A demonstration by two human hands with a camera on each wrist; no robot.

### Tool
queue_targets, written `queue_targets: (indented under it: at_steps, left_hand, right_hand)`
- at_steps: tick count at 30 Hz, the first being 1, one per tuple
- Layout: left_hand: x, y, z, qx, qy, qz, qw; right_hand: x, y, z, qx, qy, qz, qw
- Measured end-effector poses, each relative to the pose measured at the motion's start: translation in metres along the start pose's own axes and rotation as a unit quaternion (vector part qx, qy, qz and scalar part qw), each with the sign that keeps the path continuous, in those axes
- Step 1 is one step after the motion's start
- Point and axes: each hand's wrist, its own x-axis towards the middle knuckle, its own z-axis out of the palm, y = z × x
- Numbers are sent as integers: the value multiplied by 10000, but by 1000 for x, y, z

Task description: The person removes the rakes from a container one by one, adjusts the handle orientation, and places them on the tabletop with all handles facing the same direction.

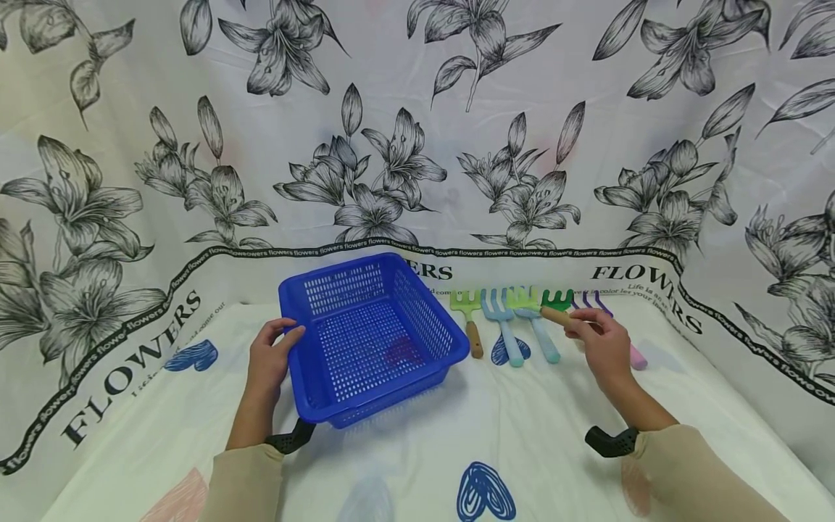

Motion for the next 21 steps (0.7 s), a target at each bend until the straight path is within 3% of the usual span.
queue_targets:
  at_steps: [11, 21]
  left_hand:
    - [-1, 1, 0, 30, 35, 62, 10000]
    - [-2, 1, 0, 20, 4, 13, 10000]
  right_hand:
    - [3, 18, -34, -894, 557, 250, 9941]
    - [12, 28, -54, -864, 1135, 612, 9879]
